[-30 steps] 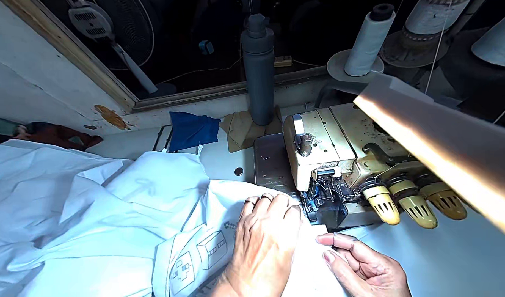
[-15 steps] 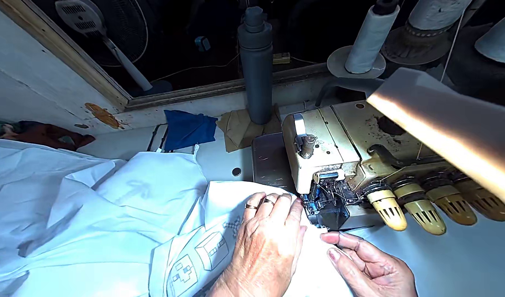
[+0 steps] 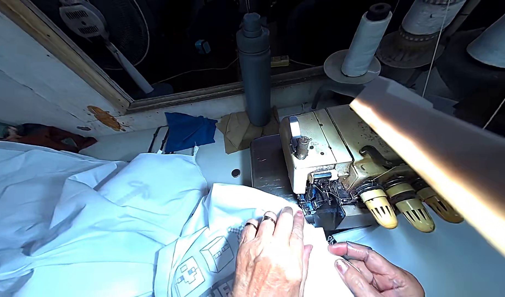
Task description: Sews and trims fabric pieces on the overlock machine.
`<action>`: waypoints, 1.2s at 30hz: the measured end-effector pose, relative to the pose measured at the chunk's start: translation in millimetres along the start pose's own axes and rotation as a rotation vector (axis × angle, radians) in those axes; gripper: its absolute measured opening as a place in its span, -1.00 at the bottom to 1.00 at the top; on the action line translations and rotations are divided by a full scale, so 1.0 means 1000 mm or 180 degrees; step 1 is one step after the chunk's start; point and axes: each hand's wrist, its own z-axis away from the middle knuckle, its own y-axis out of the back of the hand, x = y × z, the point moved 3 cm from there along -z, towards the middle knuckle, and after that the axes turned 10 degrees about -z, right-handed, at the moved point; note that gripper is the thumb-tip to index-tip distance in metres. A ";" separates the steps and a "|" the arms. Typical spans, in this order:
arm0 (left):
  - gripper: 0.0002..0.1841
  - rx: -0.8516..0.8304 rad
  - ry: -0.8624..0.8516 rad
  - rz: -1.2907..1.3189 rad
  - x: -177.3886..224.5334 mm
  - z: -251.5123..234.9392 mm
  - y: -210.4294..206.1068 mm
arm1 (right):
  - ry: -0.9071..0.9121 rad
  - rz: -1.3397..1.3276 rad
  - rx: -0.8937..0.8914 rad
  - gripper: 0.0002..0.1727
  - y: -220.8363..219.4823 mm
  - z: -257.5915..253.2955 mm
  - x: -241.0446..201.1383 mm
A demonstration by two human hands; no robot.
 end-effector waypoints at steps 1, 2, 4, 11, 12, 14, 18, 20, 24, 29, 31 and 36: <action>-0.52 0.0050 0.0003 0.0019 -0.001 -0.001 -0.005 | 0.0025 -0.0025 0.0043 -0.68 -0.002 -0.003 0.001; -0.52 0.0098 0.0013 0.0036 -0.003 -0.003 -0.010 | 0.0063 -0.0023 0.0083 -0.68 -0.004 -0.007 0.002; -0.51 0.0133 0.0040 0.0128 -0.007 -0.006 -0.020 | 0.0099 -0.0022 0.0171 -0.69 -0.008 -0.014 0.002; -0.48 0.0227 -0.0004 0.0442 -0.011 -0.003 -0.026 | -0.0041 -0.0166 0.0217 -0.65 -0.011 -0.006 0.002; -0.47 0.0212 -0.0035 0.0468 -0.012 -0.002 -0.027 | -0.0042 -0.0178 0.0239 -0.64 -0.012 -0.005 0.002; -0.47 0.0204 -0.0093 0.0463 -0.013 -0.003 -0.027 | -0.0024 -0.0188 0.0243 -0.64 -0.013 -0.005 0.002; -0.47 0.0246 -0.0207 0.0474 -0.018 -0.004 -0.027 | -0.0014 -0.0189 0.0241 -0.65 -0.015 -0.005 0.003; -0.47 0.0242 -0.0259 0.0470 -0.020 -0.005 -0.028 | -0.0018 -0.0203 0.0261 -0.65 -0.016 -0.005 0.003; -0.46 0.0214 -0.0353 0.0460 -0.026 -0.011 -0.030 | 0.0015 -0.0155 0.0258 -0.67 -0.019 -0.009 0.004; -0.50 0.0239 -0.0360 0.0627 -0.034 -0.020 -0.037 | 0.0023 -0.0105 0.0327 -0.68 -0.021 -0.016 0.004; -0.49 0.0434 -0.0111 0.0842 -0.037 -0.017 -0.041 | 0.0019 -0.0130 0.0336 -0.69 -0.021 -0.016 0.004; 0.36 -0.0321 0.0768 0.0908 -0.061 0.041 -0.034 | -0.0085 -0.0180 0.0286 -0.68 -0.016 -0.012 0.006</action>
